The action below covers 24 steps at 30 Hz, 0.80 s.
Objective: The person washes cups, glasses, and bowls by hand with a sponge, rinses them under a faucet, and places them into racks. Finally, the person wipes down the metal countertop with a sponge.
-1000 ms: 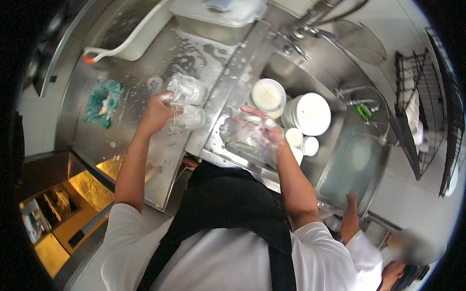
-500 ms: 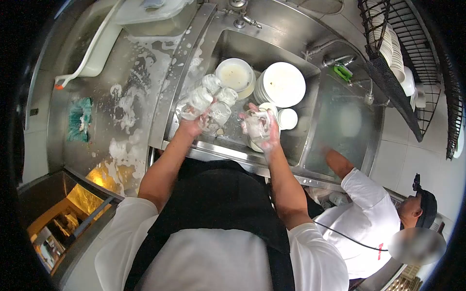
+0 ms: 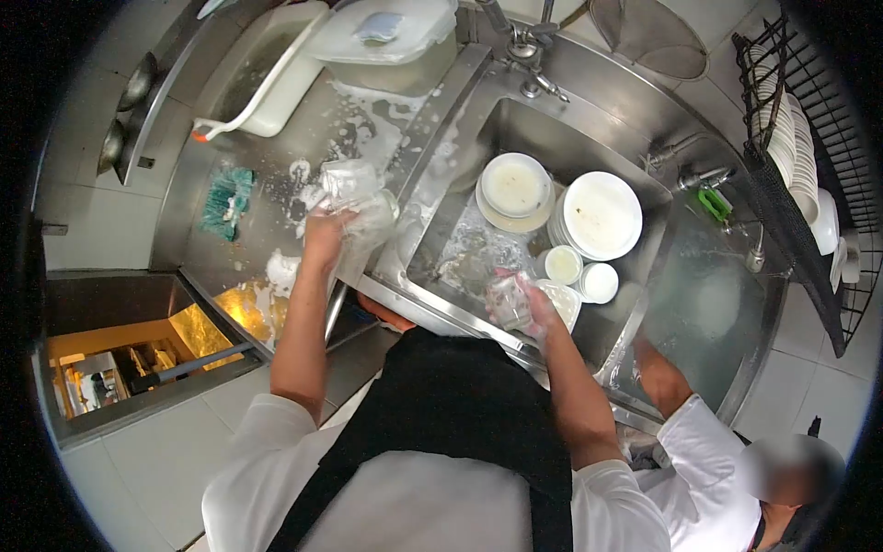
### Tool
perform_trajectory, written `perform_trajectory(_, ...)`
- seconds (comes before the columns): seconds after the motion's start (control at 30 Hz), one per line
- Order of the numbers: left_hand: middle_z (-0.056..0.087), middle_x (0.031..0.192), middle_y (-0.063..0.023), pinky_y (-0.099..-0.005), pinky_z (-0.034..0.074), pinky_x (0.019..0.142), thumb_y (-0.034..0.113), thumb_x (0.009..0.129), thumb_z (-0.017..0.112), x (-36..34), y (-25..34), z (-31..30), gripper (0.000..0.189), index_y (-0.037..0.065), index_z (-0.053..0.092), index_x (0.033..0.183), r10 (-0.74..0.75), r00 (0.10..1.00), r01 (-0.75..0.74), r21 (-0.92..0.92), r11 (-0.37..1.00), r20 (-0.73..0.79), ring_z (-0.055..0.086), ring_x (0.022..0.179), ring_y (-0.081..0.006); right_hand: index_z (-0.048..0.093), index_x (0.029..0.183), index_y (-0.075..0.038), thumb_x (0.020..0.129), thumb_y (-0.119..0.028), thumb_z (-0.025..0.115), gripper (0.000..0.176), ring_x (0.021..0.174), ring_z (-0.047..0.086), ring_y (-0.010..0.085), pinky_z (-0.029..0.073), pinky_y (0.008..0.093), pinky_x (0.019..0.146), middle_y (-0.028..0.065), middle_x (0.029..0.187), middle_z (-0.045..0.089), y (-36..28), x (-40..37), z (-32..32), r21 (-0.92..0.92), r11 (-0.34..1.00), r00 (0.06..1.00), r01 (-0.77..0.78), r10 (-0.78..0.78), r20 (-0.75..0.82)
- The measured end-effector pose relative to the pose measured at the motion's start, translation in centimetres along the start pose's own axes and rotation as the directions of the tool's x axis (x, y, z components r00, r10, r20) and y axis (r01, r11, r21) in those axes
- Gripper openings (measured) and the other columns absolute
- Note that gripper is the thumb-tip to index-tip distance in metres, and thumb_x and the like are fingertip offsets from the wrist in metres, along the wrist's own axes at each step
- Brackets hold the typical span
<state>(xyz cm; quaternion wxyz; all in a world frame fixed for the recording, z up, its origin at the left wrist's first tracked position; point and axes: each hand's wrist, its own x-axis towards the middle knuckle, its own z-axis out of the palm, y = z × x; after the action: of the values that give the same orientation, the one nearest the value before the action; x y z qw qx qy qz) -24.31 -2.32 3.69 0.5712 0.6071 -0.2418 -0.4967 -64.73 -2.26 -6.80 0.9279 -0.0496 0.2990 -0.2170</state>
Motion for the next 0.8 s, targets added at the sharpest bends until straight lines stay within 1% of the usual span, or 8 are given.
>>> perform_trajectory(0.07, 0.071, 0.092, -0.0132, -0.0333, 0.054, 0.074, 0.006, 0.076, 0.074, 0.9, 1.7, -1.9, 0.028, -0.006, 0.067, 0.101, 0.063, 0.986, -0.005, 0.353, 0.936, -0.153, 0.067, 0.077, -0.0238, 0.041, 0.143, -0.012, 0.099, -0.047, 0.049, 0.057, 0.093, 0.065, 0.0355, 0.057, 0.05, 0.078, 0.0188, 0.115, 0.061, 0.2, 0.3, 1.3, -0.133, 0.991, 0.999, -0.002, -0.003, -0.039)
perform_trajectory(0.1, 0.071, 0.092, -0.0132, -0.0333, 0.054, 0.074, 0.006, 0.076, 0.074, 1.3, 2.4, -2.7, 0.028, -0.006, 0.067, 0.101, 0.063, 0.989, -0.011, 0.352, 0.936, -0.135, 0.067, 0.077, -0.0238, 0.043, 0.14, -0.012, 0.098, -0.044, 0.053, 0.054, 0.094, 0.066, 0.0357, 0.057, 0.0508, 0.077, 0.0179, 0.115, 0.061, 0.5, 0.7, 1.6, -0.1, 0.995, 1.0, 0.006, -0.005, 0.015)
perform_trajectory(0.17, 0.071, 0.093, -0.0201, -0.0365, 0.054, 0.078, 0.011, 0.073, 0.078, 1.6, 3.5, -5.2, 0.039, -0.005, 0.066, 0.106, 0.252, 0.959, -0.033, 0.833, 0.552, -0.129, 0.069, 0.082, -0.0298, 0.043, 0.139, -0.013, 0.098, -0.043, 0.053, 0.052, 0.094, 0.066, 0.0352, 0.057, 0.051, 0.077, 0.0179, 0.115, 0.061, 1.0, 1.4, 2.5, -0.111, 0.994, 1.0, 0.014, -0.015, -0.003)
perform_trajectory(0.27, 0.069, 0.099, -0.0252, -0.0405, 0.052, 0.084, 0.017, 0.07, 0.08, 4.0, 1.1, -10.6, 0.047, -0.002, 0.067, 0.111, 0.368, 0.921, 0.0, 0.947, 0.322, -0.125, 0.068, 0.091, -0.0368, 0.045, 0.137, -0.015, 0.098, -0.04, 0.054, 0.047, 0.092, 0.067, 0.0336, 0.058, 0.05, 0.074, 0.0174, 0.115, 0.061, 1.7, 3.1, 3.7, -0.133, 0.991, 1.0, 0.006, -0.008, -0.011)
perform_trajectory(0.53, 0.06, 0.117, -0.0244, -0.0443, 0.049, 0.092, 0.019, 0.075, 0.075, 5.6, 1.5, -13.1, 0.05, 0.005, 0.063, 0.121, 0.235, 0.964, 0.077, 0.977, 0.2, -0.124, 0.061, 0.108, -0.0393, 0.041, 0.142, -0.018, 0.099, -0.038, 0.054, 0.049, 0.087, 0.067, 0.0338, 0.059, 0.0466, 0.067, 0.0165, 0.116, 0.059, 3.5, 7.0, 6.0, -0.233, 0.972, 0.992, -0.005, -0.025, -0.125)
perform_trajectory(0.63, 0.06, 0.117, -0.0234, -0.0457, 0.049, 0.094, 0.019, 0.076, 0.072, 6.4, 2.2, -13.0, 0.048, 0.007, 0.062, 0.122, 0.211, 0.971, 0.081, 0.986, 0.146, -0.111, 0.06, 0.108, -0.0399, 0.04, 0.143, -0.017, 0.1, -0.033, 0.054, 0.048, 0.095, 0.065, 0.0306, 0.058, 0.0443, 0.076, 0.0146, 0.119, 0.058, 3.9, 9.8, 7.0, -0.182, 0.983, 0.999, 0.002, -0.009, -0.037)
perform_trajectory(0.73, 0.059, 0.117, -0.0226, -0.0465, 0.049, 0.094, 0.018, 0.076, 0.07, 7.0, 2.7, -12.8, 0.046, 0.01, 0.063, 0.121, 0.16, 0.982, 0.078, 0.986, 0.149, -0.102, 0.06, 0.108, -0.0404, 0.04, 0.143, -0.016, 0.098, -0.026, 0.058, 0.05, 0.106, 0.06, 0.0245, 0.054, 0.0383, 0.086, 0.0114, 0.123, 0.056, 4.1, 12.9, 9.0, -0.38, 0.914, 0.981, 0.141, -0.18, -0.068)
perform_trajectory(0.8, 0.058, 0.117, -0.0223, -0.0467, 0.049, 0.094, 0.017, 0.076, 0.069, 7.5, 3.0, -12.6, 0.044, 0.011, 0.064, 0.12, 0.151, 0.984, 0.07, 0.982, 0.176, -0.097, 0.06, 0.107, -0.0406, 0.039, 0.143, -0.016, 0.092, -0.019, 0.064, 0.057, 0.114, 0.054, 0.019, 0.049, 0.0336, 0.091, 0.0087, 0.127, 0.054, 3.7, 15.6, 12.5, -0.677, 0.64, 0.918, 0.364, -0.368, 0.146)
